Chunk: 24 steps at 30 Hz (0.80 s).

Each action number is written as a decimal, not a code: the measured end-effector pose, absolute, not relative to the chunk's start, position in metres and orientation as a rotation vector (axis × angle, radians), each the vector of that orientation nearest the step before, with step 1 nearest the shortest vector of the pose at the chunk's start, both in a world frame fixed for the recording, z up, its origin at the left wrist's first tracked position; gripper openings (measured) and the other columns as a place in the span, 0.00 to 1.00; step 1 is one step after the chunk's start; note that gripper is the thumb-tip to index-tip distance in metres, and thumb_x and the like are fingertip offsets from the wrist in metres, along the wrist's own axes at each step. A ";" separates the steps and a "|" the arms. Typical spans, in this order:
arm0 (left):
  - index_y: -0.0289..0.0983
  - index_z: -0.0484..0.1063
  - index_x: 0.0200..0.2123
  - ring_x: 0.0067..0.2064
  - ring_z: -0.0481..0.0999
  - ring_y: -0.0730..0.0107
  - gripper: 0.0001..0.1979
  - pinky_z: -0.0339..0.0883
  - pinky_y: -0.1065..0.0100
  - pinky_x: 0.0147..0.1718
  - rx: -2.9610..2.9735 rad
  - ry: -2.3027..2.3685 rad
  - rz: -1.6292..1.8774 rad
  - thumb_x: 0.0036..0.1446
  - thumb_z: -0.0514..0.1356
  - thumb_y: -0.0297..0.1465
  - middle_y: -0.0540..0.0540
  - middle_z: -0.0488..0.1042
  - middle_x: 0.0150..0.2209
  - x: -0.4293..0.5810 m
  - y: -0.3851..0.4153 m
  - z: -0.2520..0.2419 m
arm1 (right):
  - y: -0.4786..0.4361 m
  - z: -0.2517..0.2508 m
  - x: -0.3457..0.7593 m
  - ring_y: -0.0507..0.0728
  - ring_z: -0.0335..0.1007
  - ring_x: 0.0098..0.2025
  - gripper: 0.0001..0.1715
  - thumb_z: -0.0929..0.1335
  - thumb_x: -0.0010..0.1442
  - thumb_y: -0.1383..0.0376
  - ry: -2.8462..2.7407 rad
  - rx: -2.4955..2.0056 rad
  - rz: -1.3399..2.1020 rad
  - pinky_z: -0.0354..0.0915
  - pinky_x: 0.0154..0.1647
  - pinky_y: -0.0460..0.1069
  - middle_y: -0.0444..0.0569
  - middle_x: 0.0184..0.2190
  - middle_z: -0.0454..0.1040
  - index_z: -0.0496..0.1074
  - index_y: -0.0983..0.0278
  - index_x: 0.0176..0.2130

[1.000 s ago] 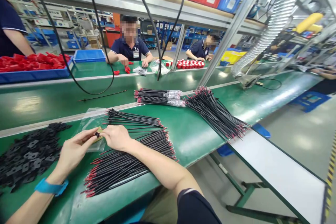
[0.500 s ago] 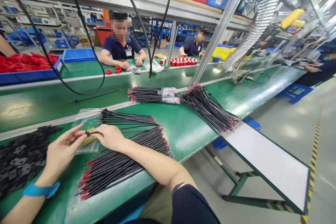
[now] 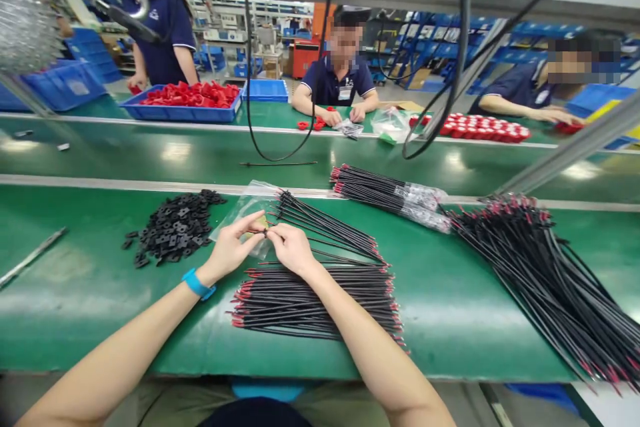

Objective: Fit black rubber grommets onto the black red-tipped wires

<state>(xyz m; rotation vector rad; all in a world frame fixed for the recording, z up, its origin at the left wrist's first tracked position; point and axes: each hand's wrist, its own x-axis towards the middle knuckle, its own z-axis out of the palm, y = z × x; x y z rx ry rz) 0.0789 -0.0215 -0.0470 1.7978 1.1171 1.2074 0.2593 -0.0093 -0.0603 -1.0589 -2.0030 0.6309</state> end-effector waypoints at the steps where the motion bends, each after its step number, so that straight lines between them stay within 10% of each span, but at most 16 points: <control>1: 0.39 0.66 0.59 0.43 0.77 0.66 0.25 0.69 0.63 0.50 1.808 1.117 1.210 0.58 0.60 0.31 0.45 0.78 0.41 0.079 -0.022 -0.046 | -0.009 -0.060 0.259 0.53 0.69 0.32 0.15 0.63 0.66 0.64 -1.989 -1.050 0.663 0.62 0.35 0.46 0.47 0.30 0.74 0.76 0.63 0.33; 17: 0.40 0.63 0.61 0.43 0.76 0.68 0.25 0.69 0.64 0.50 2.075 0.994 1.315 0.61 0.58 0.27 0.45 0.77 0.43 0.074 -0.020 -0.047 | -0.006 -0.057 0.257 0.50 0.58 0.22 0.21 0.66 0.61 0.53 -1.775 -1.010 1.025 0.54 0.23 0.45 0.45 0.23 0.71 0.76 0.68 0.30; 24: 0.40 0.59 0.63 0.48 0.74 0.66 0.26 0.68 0.63 0.52 2.254 1.034 1.228 0.63 0.56 0.29 0.43 0.74 0.48 0.065 -0.014 -0.037 | -0.004 -0.055 0.261 0.53 0.67 0.29 0.18 0.64 0.66 0.57 -1.953 -1.025 0.613 0.62 0.31 0.47 0.48 0.29 0.74 0.77 0.65 0.35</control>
